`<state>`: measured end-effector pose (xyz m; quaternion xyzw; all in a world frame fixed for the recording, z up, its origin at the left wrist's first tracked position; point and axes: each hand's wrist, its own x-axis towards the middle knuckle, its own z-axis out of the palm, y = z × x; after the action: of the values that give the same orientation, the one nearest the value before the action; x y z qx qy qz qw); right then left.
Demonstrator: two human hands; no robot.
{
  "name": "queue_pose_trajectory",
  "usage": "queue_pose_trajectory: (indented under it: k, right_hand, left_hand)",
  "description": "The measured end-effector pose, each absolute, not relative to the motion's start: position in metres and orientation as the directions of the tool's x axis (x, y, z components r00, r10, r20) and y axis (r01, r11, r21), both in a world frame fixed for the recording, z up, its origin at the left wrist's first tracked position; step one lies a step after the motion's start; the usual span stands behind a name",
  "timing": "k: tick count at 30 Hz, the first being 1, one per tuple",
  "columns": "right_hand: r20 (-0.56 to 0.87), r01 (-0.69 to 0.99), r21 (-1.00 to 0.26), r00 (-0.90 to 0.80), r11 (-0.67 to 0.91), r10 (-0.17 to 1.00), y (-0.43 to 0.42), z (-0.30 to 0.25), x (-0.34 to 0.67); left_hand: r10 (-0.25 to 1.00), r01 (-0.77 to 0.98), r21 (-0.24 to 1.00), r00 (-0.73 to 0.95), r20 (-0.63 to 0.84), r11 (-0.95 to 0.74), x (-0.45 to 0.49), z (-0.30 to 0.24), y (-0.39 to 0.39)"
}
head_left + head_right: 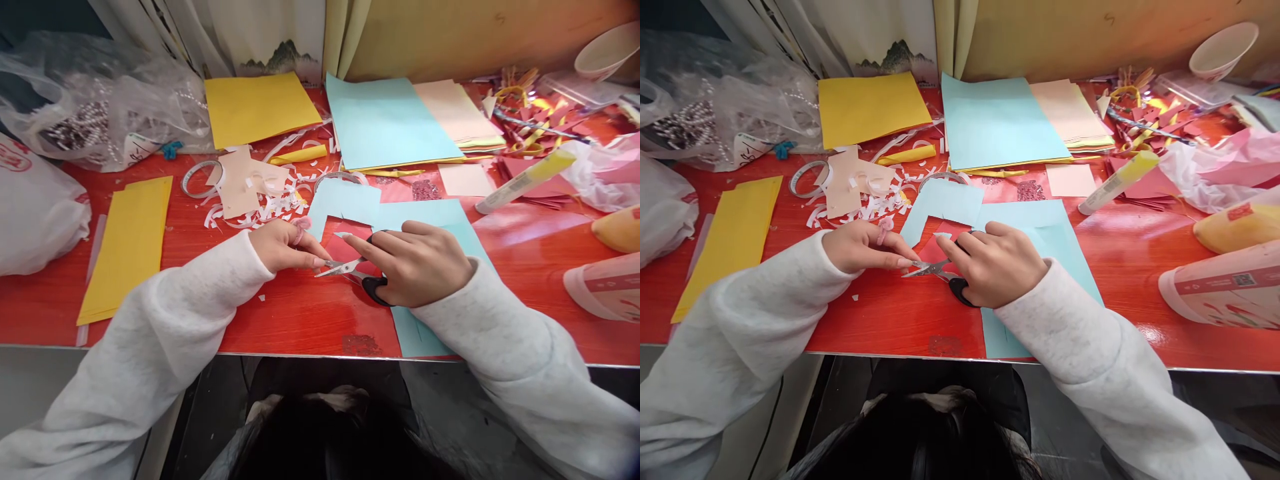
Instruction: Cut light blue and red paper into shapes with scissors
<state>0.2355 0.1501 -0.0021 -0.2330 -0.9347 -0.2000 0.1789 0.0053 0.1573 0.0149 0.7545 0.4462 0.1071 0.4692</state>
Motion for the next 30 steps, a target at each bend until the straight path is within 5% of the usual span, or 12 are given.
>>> queue_pose_trajectory:
  k: [10,19,30]
  right_hand:
    - [0.44,0.519,0.3,-0.82,0.8,0.367,0.15,-0.004,0.235]
    - [0.399,0.499,0.264,-0.836,0.826,0.377,0.15,-0.003,0.235]
    - [0.349,0.564,0.023,-0.778,0.826,0.522,0.151,0.0,0.241]
  left_hand:
    - [0.814,0.586,0.793,0.535,-0.227,-0.164,0.012,0.01,0.156]
    - [0.741,0.536,0.765,0.661,-0.117,-0.357,-0.007,0.014,0.153]
    - [0.636,0.395,0.605,0.731,0.249,-0.691,0.003,0.017,0.15]
